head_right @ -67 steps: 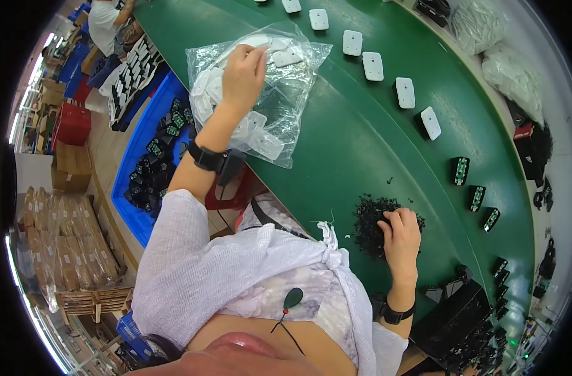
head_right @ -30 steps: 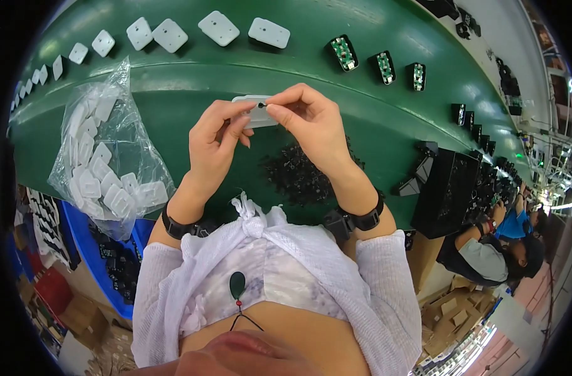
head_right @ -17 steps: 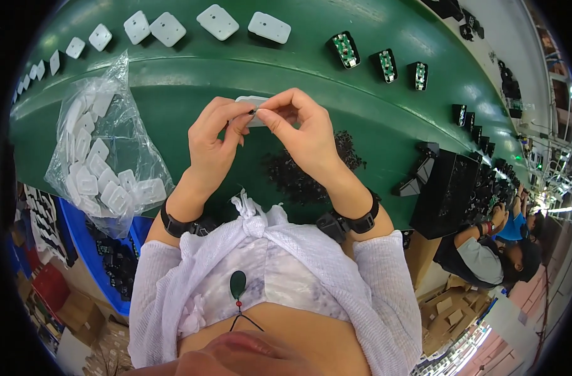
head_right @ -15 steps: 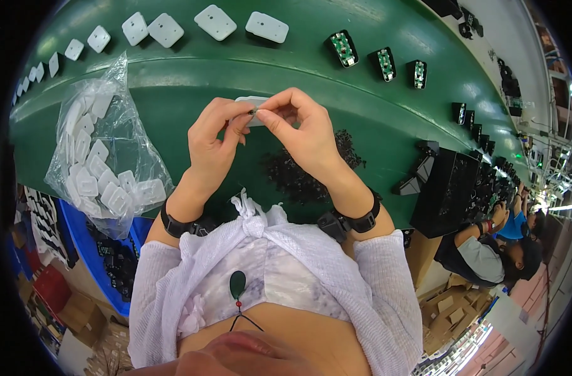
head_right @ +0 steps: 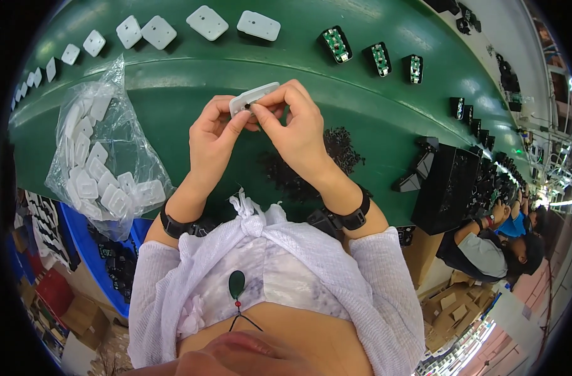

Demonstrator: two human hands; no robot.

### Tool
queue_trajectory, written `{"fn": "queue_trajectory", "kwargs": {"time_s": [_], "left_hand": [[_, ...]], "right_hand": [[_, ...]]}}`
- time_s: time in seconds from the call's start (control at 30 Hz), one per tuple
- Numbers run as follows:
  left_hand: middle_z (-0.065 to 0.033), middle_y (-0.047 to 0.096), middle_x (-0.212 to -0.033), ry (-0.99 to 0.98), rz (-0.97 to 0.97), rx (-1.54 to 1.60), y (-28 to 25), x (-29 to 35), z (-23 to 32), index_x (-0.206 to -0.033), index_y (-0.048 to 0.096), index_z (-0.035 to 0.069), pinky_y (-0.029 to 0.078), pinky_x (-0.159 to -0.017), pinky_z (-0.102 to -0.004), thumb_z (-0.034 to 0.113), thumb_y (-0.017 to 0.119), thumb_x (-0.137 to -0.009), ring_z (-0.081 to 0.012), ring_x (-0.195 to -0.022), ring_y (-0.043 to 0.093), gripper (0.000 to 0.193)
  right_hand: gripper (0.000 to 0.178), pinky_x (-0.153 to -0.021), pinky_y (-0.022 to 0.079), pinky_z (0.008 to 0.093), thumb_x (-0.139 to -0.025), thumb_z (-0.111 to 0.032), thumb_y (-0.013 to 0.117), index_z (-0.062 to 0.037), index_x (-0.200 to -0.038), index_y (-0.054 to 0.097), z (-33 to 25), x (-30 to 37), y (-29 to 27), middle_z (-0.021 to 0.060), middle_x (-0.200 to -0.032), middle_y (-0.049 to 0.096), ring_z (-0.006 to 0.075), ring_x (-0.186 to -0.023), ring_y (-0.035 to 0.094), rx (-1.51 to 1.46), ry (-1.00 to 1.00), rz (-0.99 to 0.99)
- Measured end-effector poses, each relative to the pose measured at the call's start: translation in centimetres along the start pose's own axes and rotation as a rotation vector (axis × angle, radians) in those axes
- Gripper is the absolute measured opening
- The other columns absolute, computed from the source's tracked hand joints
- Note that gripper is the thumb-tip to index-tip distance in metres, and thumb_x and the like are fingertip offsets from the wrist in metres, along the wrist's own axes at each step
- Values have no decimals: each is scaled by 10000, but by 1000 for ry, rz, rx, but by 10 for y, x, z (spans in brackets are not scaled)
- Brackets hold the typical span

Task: The person is assembling small electronic components into plastic housings on a production line.

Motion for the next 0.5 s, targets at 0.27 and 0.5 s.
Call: {"fn": "queue_trajectory", "kwargs": {"time_s": [0.27,0.5], "left_hand": [[-71,553,-979,63,6,-51,-1,-1,5,-910,590,-52,527,-654,-237,17,607,-904,-121,-759,605,71],[-76,551,-976,-1,-43,-4,5,3,6,-910,591,-50,529,-654,-241,25,609,-904,-119,-764,602,77]], "right_hand": [[119,-583,334,189,-811,-73,724,-46,-880,631,5,4,1,-3,-843,527,49,-694,447,-23,1,-70],[281,-595,334,204,-745,-116,783,-50,-961,616,-13,0,-24,9,-958,519,78,-706,437,154,-88,-12]]}}
Point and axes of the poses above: each hand's wrist, its own x-axis away from the middle knuckle, its own y-axis out of the palm, z = x × y, the point moved 7 cm from there along -x, towards the middle knuckle
